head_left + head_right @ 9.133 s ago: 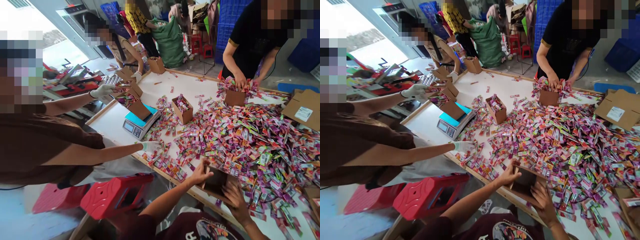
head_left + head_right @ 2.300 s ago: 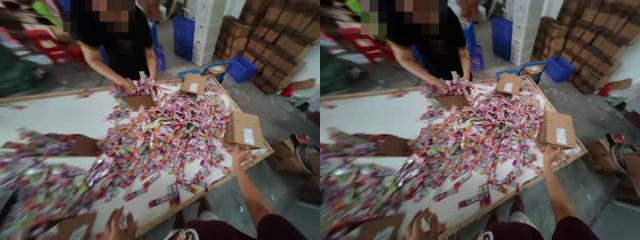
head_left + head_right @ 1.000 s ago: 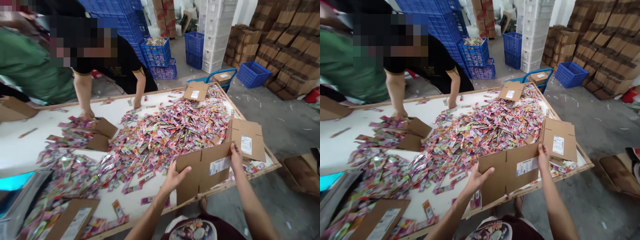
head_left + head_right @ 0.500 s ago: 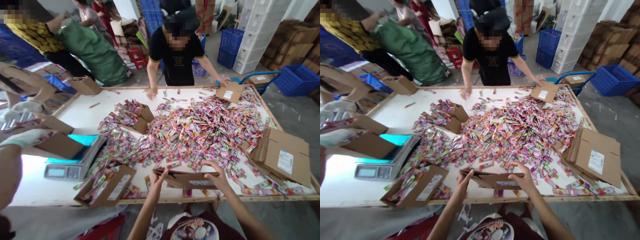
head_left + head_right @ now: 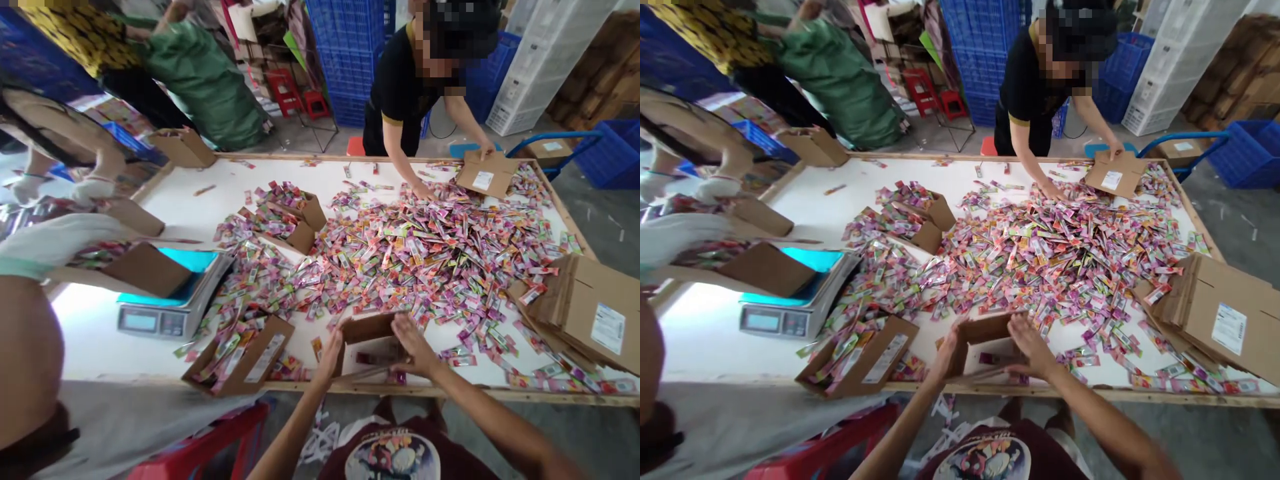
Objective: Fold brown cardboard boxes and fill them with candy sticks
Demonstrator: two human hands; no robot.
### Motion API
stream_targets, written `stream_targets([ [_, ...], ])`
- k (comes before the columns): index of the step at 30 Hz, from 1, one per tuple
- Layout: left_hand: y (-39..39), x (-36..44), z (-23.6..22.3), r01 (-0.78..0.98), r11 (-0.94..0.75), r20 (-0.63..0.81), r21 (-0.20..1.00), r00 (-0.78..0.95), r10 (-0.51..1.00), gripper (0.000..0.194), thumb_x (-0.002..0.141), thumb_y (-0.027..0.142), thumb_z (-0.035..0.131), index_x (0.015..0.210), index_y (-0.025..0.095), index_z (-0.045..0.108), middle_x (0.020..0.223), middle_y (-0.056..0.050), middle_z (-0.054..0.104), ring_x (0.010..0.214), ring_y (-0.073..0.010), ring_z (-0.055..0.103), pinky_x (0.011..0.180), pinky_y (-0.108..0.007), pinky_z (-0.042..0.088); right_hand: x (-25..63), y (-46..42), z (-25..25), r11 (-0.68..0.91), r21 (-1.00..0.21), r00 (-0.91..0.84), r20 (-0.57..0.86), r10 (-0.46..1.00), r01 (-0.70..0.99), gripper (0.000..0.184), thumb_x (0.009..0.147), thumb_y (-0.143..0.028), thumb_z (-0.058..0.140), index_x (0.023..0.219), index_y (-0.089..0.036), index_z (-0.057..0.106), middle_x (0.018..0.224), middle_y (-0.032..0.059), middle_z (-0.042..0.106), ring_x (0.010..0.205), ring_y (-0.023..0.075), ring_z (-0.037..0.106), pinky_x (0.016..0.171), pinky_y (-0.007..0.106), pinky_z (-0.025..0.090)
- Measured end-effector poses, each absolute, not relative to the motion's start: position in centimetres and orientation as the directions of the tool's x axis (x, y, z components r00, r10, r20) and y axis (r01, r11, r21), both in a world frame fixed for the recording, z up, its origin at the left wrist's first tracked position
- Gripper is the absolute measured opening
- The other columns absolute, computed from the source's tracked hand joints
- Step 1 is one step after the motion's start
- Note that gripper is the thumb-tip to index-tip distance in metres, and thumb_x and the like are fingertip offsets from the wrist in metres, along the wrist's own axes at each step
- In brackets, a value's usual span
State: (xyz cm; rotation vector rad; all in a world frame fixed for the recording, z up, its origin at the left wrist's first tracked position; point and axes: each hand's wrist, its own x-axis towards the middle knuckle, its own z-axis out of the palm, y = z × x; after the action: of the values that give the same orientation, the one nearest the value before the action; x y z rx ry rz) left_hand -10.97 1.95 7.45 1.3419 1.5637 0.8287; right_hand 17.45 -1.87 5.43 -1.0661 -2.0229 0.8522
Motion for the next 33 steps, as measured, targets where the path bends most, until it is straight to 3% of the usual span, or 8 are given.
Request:
stream_targets([
  [4,0.1,-11.7,4.4,0.426,0.018,-0.064,0.905,0.093,0.994,0.071,0.088,0.06,0.066,0.144,0.02,0.048,0.145,-0.018,0.058,0.138,-0.033,0.055,0.122,-0.054,0.037,17.1,-2.5,3.5,0.491,-0.824,-0.644,0.217,0.733,0.281,0.072,0.092,-0.074,0.058,0.144,-0.025,0.064,0.141,0.0121,0.068,0.138,0.0311,0.058,0.126,0.057,0.03],
  [8,-1.2,-13.9,2.8,0.519,-0.1,-0.001,0.849,0.19,0.982,0.05,0.099,0.05,0.052,0.14,0.022,0.058,0.149,-0.017,0.059,0.143,-0.0315,0.053,0.123,-0.055,0.036,13.8,-5.1,2.3,0.193,-0.915,-0.105,0.166,0.98,0.354,0.048,0.09,-0.067,0.066,0.113,-0.027,0.075,0.122,0.0114,0.073,0.12,0.0319,0.066,0.113,0.056,0.047],
  [12,-0.7,-17.7,4.1,0.532,-0.261,-0.077,0.806,0.532,0.843,0.047,0.103,0.048,0.044,0.142,0.033,0.066,0.157,-0.009,0.057,0.152,-0.0315,0.042,0.129,-0.056,0.026,10.6,-5.9,2.0,-0.144,-0.934,0.417,0.006,0.909,0.327,0.077,0.082,-0.065,0.075,0.141,-0.021,0.053,0.144,0.017,0.056,0.135,0.035,0.053,0.114,0.057,0.045],
  [15,0.0,-19.3,5.6,0.517,-0.209,-0.176,0.83,0.598,0.782,0.052,0.102,0.055,0.043,0.141,0.033,0.068,0.163,-0.008,0.049,0.157,-0.0367,0.033,0.129,-0.06,0.022,10.0,-5.1,1.5,-0.204,-0.94,0.329,-0.108,0.938,0.272,0.08,0.085,-0.063,0.07,0.149,-0.021,0.046,0.145,0.0158,0.056,0.136,0.0326,0.053,0.117,0.053,0.043],
  [19,-0.9,-17.2,5.2,0.422,0.114,-0.247,0.9,0.275,0.929,0.052,0.095,0.064,0.053,0.113,0.026,0.083,0.157,-0.012,0.052,0.149,-0.0381,0.044,0.124,-0.056,0.035,11.5,-3.1,0.4,-0.236,-0.923,0.231,-0.169,0.958,0.303,0.066,0.087,-0.06,0.065,0.141,-0.024,0.054,0.133,0.0131,0.065,0.13,0.0319,0.059,0.115,0.051,0.046],
  [24,-1.6,-12.9,3.7,0.387,0.214,-0.234,0.897,0.004,0.972,0.034,0.085,0.041,0.072,0.111,0.02,0.076,0.138,-0.014,0.06,0.135,-0.0323,0.055,0.117,-0.05,0.043,12.5,0.0,0.4,-0.394,-0.775,0.252,-0.306,0.918,0.494,0.054,0.079,-0.045,0.072,0.125,-0.017,0.062,0.122,0.0173,0.066,0.118,0.0344,0.064,0.106,0.047,0.051],
  [29,1.1,-11.0,6.1,0.755,0.263,-0.281,0.6,-0.109,0.954,0.014,0.08,0.014,0.065,0.092,0.02,0.07,0.105,-0.009,0.071,0.107,-0.0296,0.064,0.105,-0.052,0.045,11.9,1.7,2.6,-0.393,-0.596,0.248,-0.312,0.917,0.7,0.042,0.084,-0.035,0.07,0.121,-0.018,0.063,0.12,0.017,0.066,0.114,0.0353,0.066,0.094,0.043,0.053],
  [33,1.7,-9.8,9.1,0.899,-0.043,-0.227,0.437,0.157,0.961,0.027,0.087,0.032,0.067,0.111,0.023,0.075,0.121,-0.014,0.071,0.121,-0.0348,0.061,0.116,-0.059,0.033,12.1,1.0,2.6,-0.391,-0.508,0.245,-0.331,0.911,0.768,0.036,0.092,-0.037,0.061,0.123,-0.019,0.062,0.117,0.0166,0.068,0.109,0.034,0.068,0.087,0.04,0.053],
])
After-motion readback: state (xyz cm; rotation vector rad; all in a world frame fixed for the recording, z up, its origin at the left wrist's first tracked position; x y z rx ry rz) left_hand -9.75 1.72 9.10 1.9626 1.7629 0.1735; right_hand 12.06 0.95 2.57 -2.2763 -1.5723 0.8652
